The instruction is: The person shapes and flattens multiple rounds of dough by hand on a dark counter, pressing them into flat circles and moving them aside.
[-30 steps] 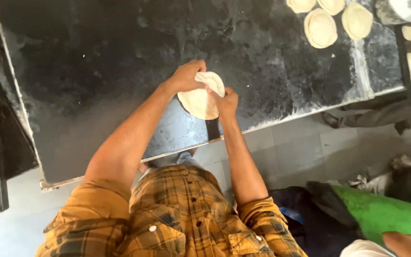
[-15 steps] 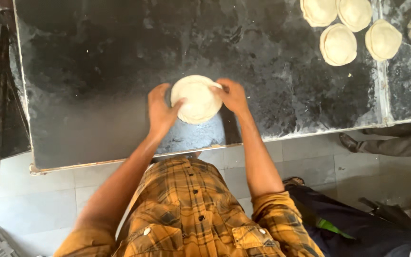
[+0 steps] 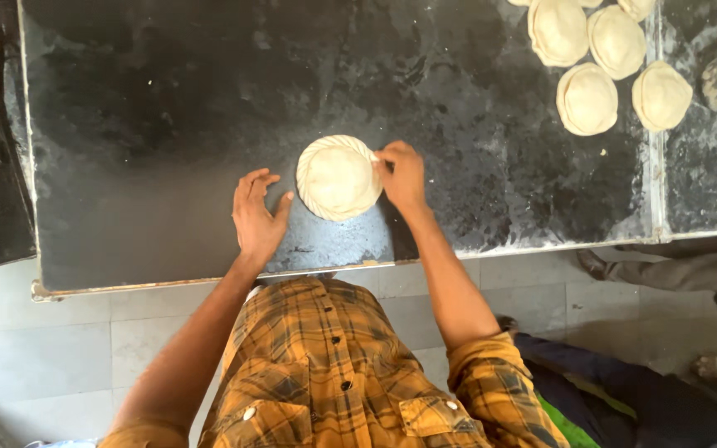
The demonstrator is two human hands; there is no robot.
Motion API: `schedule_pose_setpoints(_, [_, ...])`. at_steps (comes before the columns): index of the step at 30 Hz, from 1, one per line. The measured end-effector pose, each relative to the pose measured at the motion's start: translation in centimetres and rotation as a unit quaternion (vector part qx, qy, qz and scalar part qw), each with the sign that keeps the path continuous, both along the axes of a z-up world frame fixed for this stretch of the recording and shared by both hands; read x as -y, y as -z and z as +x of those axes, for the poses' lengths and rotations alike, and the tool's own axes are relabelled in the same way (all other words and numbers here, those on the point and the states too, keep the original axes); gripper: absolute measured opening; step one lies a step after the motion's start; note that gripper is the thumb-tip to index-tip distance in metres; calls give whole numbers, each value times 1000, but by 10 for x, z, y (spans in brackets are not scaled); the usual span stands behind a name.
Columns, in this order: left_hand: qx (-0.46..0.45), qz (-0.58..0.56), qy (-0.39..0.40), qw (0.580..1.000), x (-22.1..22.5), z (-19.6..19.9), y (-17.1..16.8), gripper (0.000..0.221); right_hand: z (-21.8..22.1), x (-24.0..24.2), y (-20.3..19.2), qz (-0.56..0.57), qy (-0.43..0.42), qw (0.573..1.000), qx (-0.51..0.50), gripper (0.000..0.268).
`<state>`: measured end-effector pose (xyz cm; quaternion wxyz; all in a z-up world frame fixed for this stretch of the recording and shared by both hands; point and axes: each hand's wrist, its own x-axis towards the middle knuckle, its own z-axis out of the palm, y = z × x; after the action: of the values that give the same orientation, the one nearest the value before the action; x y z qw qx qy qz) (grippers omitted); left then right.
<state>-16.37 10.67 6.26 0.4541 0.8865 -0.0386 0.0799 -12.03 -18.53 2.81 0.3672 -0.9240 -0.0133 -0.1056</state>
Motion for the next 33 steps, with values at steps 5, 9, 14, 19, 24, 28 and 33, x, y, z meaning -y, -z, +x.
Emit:
schedule_pose_setpoints(5, [14, -1, 1, 1000, -2, -1, 2, 31, -50, -29, -30, -273, -18, 956, 107, 39])
schedule_pose_setpoints(9, [22, 1, 11, 1000, -2, -1, 3, 29, -43, -16, -21, -235, -37, 966, 103, 34])
schedule_pose_setpoints(14, [17, -16, 16, 1000, -3, -1, 1, 28, -22, 20, 14, 63, 82, 992, -71, 27])
schedule_pose_setpoints(19, [5, -17, 27, 999, -5, -3, -1, 28, -23, 18, 29, 59, 53, 994, -78, 22])
schedule_pose_setpoints(24, [2, -20, 41, 999, -6, -1, -1, 27, -54, -26, -5, -249, 5, 967, 60, 32])
schedule_pose_setpoints(28, [-1, -22, 37, 999, -5, -1, -1, 26, -71, -38, -18, -345, -5, 936, 74, 42])
schedule_pose_setpoints(33, [16, -15, 50, 999, -7, 0, -2, 24, -51, -4, 0, -30, 43, 998, 25, 17])
